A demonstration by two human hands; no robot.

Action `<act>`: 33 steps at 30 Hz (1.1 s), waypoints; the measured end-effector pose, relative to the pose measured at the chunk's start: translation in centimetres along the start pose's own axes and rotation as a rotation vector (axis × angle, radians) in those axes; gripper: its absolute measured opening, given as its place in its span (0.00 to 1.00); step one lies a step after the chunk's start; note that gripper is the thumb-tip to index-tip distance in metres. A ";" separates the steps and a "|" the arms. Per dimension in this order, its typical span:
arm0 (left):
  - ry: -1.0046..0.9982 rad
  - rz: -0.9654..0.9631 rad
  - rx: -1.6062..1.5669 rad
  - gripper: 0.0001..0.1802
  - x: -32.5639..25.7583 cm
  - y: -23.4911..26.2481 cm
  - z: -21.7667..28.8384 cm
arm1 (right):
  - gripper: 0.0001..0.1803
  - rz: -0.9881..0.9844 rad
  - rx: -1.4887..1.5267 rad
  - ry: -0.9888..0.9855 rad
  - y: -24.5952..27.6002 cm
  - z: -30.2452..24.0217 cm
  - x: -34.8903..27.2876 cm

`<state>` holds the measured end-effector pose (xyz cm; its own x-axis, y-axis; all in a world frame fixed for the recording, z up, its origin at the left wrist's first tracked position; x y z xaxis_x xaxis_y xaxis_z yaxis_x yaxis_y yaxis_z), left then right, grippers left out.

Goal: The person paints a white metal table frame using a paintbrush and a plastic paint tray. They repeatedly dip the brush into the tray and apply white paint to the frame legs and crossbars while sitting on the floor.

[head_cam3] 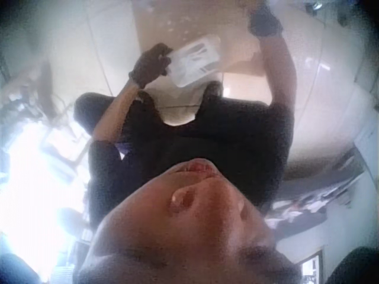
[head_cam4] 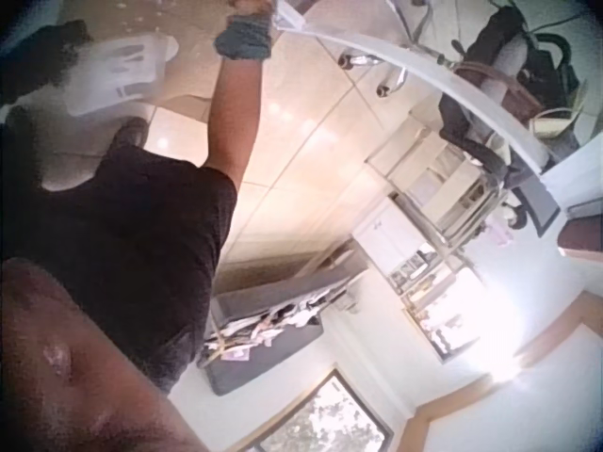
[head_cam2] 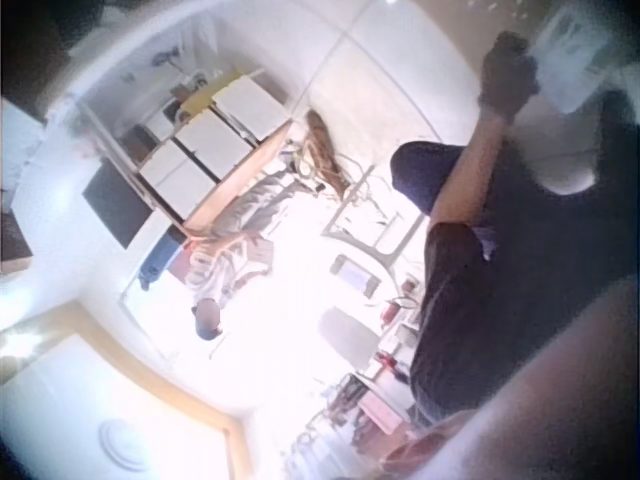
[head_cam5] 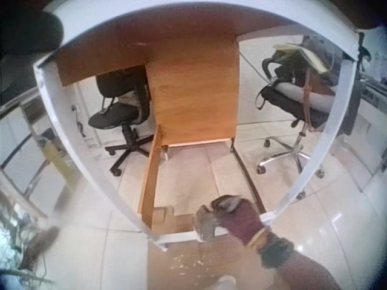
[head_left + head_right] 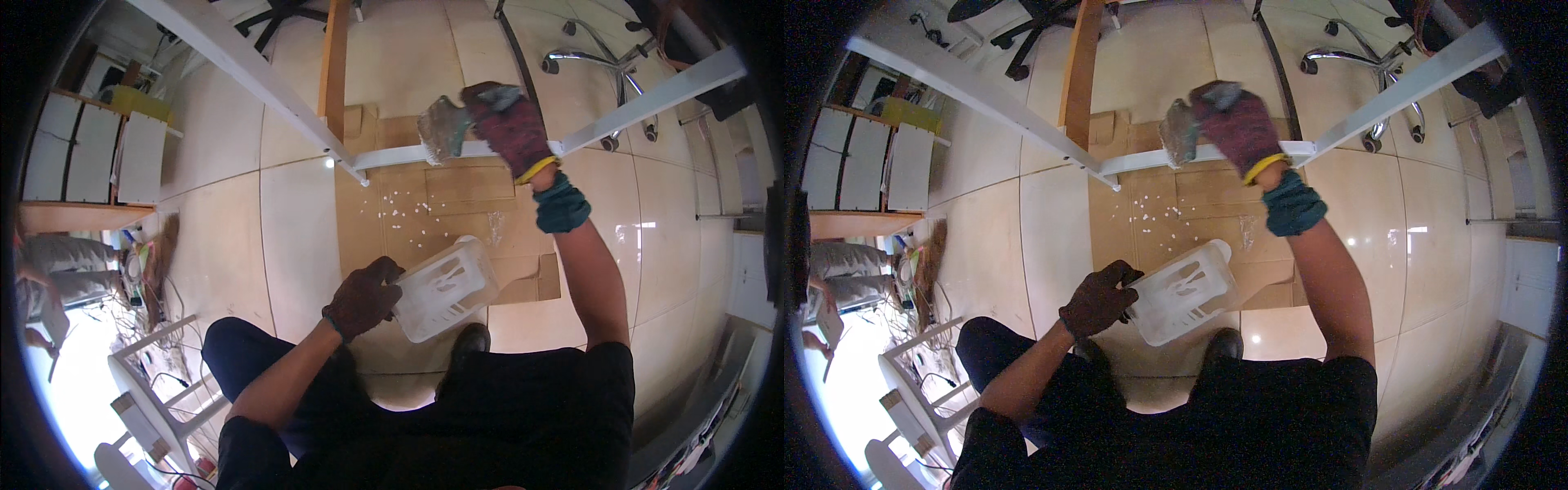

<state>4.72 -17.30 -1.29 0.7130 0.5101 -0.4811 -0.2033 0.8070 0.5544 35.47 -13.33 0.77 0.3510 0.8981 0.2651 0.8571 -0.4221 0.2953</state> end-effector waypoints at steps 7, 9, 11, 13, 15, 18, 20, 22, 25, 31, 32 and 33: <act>-0.031 0.015 0.052 0.10 -0.1 -0.1 -0.4 | 0.17 0.168 0.151 -0.505 5.7 2.9 -0.7; 0.030 -0.029 -0.010 0.10 -0.2 0.3 0.4 | 0.18 0.167 -0.030 -0.412 8.5 4.0 -0.5; 0.068 -0.058 -0.043 0.11 -0.1 0.3 0.7 | 0.18 0.166 -0.333 -0.256 10.7 5.7 0.0; 0.099 -0.064 -0.048 0.11 -0.1 0.2 0.5 | 0.17 0.176 -0.551 -0.195 9.7 3.7 0.4; 0.093 -0.050 -0.017 0.12 -0.2 0.3 0.5 | 0.17 0.141 -0.774 -0.182 8.0 1.7 0.7; 0.043 -0.028 0.005 0.12 -0.2 0.2 0.1 | 0.18 0.028 -1.017 -0.218 4.9 -0.1 0.7; 0.029 -0.029 -0.001 0.12 -0.1 0.1 0.0 | 0.19 -0.030 -1.045 -0.210 3.5 -0.6 0.4; 0.056 -0.041 -0.017 0.12 0.0 0.2 0.2 | 0.17 -0.057 -0.964 -0.178 2.2 -0.1 0.4; 0.088 -0.043 -0.046 0.11 -0.3 0.3 0.3 | 0.16 -0.070 -0.863 -0.174 -0.6 -0.1 0.4; 0.031 -0.012 0.010 0.11 -0.2 0.2 0.0 | 0.16 0.124 -0.076 -0.206 0.5 1.1 2.2; 0.047 -0.019 0.006 0.11 -0.2 0.3 0.1 | 0.16 0.125 0.023 -0.289 0.8 1.0 2.1; 0.064 -0.025 0.001 0.12 -0.3 0.4 0.2 | 0.15 0.124 0.124 -0.372 0.9 -0.2 1.9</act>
<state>4.58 -17.21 -0.76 0.6732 0.5077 -0.5376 -0.1851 0.8196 0.5422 36.90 -12.02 1.70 0.5477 0.8342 -0.0648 0.8305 -0.5326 0.1628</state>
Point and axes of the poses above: each hand's wrist, its own x-axis towards the middle knuckle, its own y-axis out of the back of the hand, z = x × y, the point moved 2 cm from there along x, towards the middle knuckle, and after that the axes turned 10 degrees about x, right-handed, at the moved point
